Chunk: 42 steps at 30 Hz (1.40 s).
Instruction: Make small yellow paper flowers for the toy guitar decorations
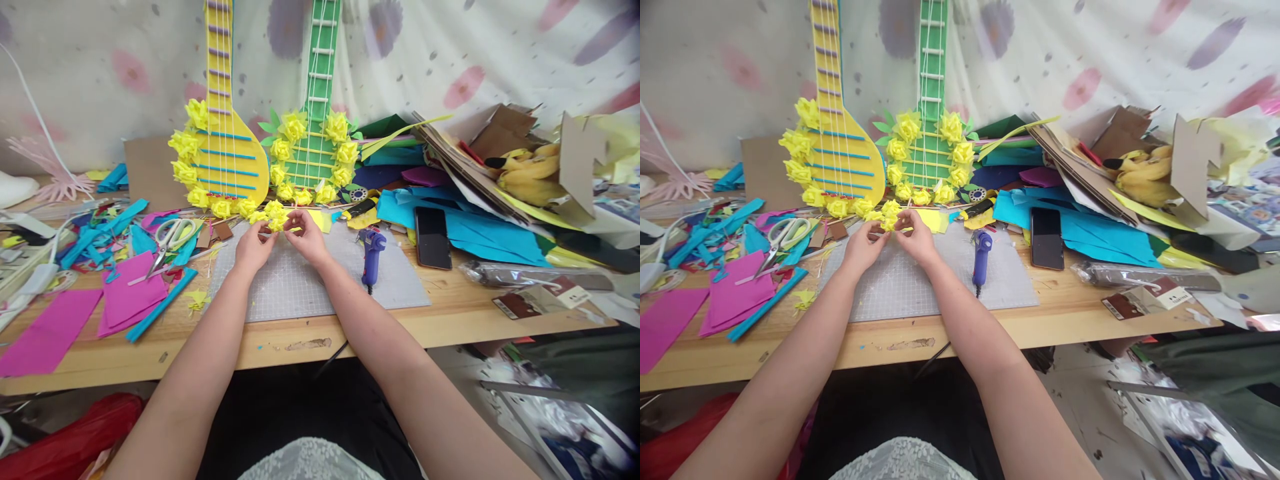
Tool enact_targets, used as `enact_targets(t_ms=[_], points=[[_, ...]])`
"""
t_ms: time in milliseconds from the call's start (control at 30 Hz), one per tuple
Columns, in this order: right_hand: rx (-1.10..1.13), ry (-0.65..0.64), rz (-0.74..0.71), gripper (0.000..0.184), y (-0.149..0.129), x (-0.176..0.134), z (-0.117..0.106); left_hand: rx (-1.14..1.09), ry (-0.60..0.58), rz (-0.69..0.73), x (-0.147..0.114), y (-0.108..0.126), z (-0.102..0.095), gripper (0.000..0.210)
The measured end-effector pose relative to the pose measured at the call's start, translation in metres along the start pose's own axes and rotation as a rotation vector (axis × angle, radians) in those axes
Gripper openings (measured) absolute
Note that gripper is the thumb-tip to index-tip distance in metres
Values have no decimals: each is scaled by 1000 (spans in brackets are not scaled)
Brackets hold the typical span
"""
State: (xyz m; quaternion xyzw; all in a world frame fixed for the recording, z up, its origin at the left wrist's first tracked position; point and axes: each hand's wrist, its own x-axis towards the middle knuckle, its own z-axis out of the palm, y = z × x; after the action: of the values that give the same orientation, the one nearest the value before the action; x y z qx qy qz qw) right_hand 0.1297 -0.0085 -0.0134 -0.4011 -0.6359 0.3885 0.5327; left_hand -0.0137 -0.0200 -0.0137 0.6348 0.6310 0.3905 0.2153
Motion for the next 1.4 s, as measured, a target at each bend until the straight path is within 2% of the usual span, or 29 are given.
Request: enact_targets(t_ms=[367, 533, 733, 1033, 1100, 1200, 1233, 1300, 1400], points=[[-23, 21, 1, 28, 2, 1, 0, 33, 16, 22, -1, 4, -1, 35], [-120, 39, -2, 26, 0, -1, 0, 42, -4, 39, -4, 5, 0, 39], [-255, 37, -22, 30, -6, -4, 1, 51, 213, 242, -10, 14, 3, 57], [-311, 27, -107, 25, -10, -6, 4, 60, 289, 303, -11, 17, 4, 41], [-328, 29, -134, 24, -9, -6, 5, 49, 339, 250, -10, 17, 5, 35], [-385, 19, -178, 25, -9, -7, 6, -14, 372, 56, -10, 18, 8, 19], [-408, 17, -193, 25, -10, -7, 6, -64, 341, -14, -10, 19, 10, 13], [-447, 18, -220, 26, -11, -7, 5, -236, 227, -138, -10, 23, 14, 16], [-499, 26, -238, 28, -15, -7, 4, -613, 73, -309, -10, 33, 17, 17]])
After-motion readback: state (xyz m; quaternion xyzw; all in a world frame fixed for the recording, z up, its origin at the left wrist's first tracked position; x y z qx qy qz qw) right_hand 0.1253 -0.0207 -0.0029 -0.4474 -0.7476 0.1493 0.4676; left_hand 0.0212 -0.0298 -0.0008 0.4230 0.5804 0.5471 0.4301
